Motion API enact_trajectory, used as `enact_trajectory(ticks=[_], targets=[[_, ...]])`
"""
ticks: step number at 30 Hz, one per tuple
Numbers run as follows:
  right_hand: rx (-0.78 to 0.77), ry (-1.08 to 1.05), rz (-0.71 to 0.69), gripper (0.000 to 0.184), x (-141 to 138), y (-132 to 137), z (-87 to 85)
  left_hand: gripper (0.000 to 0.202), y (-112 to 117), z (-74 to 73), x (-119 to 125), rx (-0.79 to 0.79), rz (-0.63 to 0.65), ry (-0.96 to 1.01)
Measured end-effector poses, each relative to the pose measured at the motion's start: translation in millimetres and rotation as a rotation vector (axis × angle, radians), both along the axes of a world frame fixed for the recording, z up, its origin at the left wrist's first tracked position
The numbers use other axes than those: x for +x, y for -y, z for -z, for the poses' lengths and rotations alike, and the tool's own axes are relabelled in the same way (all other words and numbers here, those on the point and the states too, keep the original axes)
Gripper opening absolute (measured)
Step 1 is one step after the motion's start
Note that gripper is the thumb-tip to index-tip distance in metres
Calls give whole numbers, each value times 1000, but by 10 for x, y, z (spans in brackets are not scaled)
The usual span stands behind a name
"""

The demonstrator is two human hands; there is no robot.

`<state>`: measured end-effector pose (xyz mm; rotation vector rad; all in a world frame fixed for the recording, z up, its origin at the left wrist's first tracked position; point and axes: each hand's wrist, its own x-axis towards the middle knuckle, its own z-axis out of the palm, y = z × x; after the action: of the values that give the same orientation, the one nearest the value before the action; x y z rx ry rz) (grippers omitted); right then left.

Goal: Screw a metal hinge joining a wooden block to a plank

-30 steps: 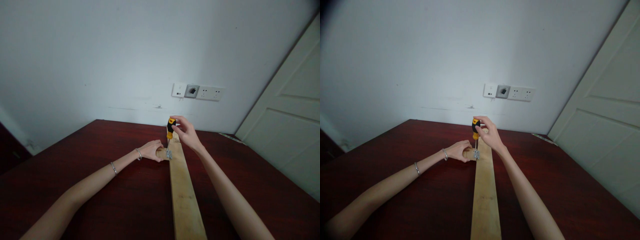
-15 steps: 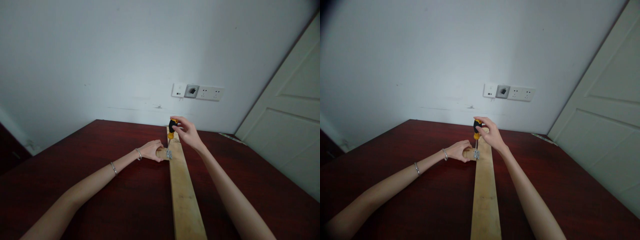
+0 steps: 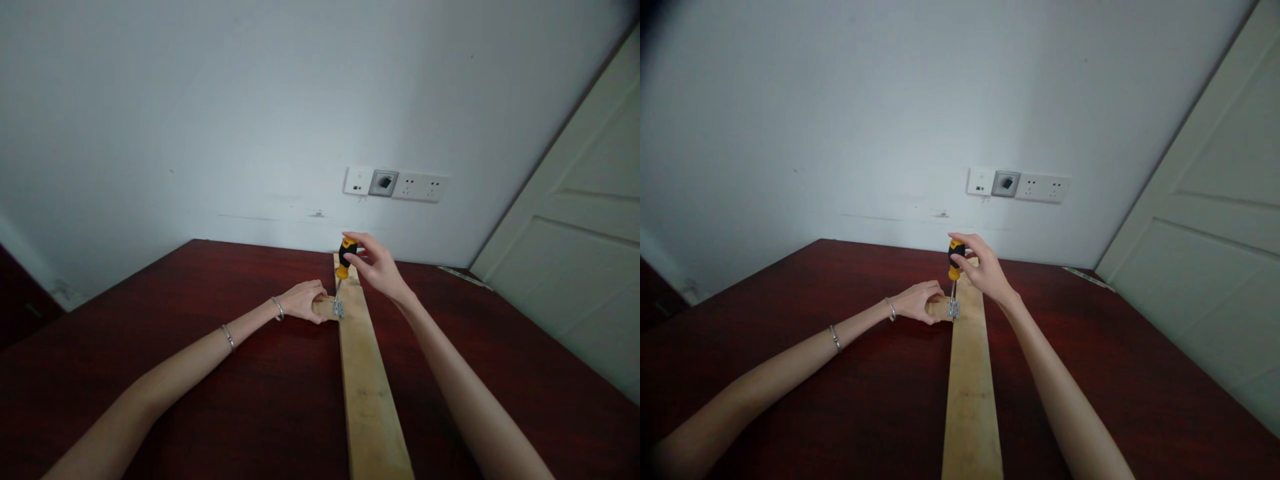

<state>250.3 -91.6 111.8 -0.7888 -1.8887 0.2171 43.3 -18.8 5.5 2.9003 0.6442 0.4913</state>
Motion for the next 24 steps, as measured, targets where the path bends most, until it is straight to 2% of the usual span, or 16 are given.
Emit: enact_trajectory(ticks=[6, 10, 14, 21, 24], targets=[[62, -42, 143, 31, -39, 15, 50, 54, 2, -12, -2, -10, -11, -8], [-18, 30, 57, 44, -21, 68, 28, 54, 1, -12, -3, -9, -8, -11], [-67, 27, -28, 54, -28, 14, 80, 55, 0, -9, -3, -8, -13, -16], [-18, -49, 58, 48, -107, -18, 162, 55, 2, -12, -2, -14, -18, -24], [-39, -38, 26, 51, -110, 21, 150, 56, -4, -4, -1, -7, -16, -22]])
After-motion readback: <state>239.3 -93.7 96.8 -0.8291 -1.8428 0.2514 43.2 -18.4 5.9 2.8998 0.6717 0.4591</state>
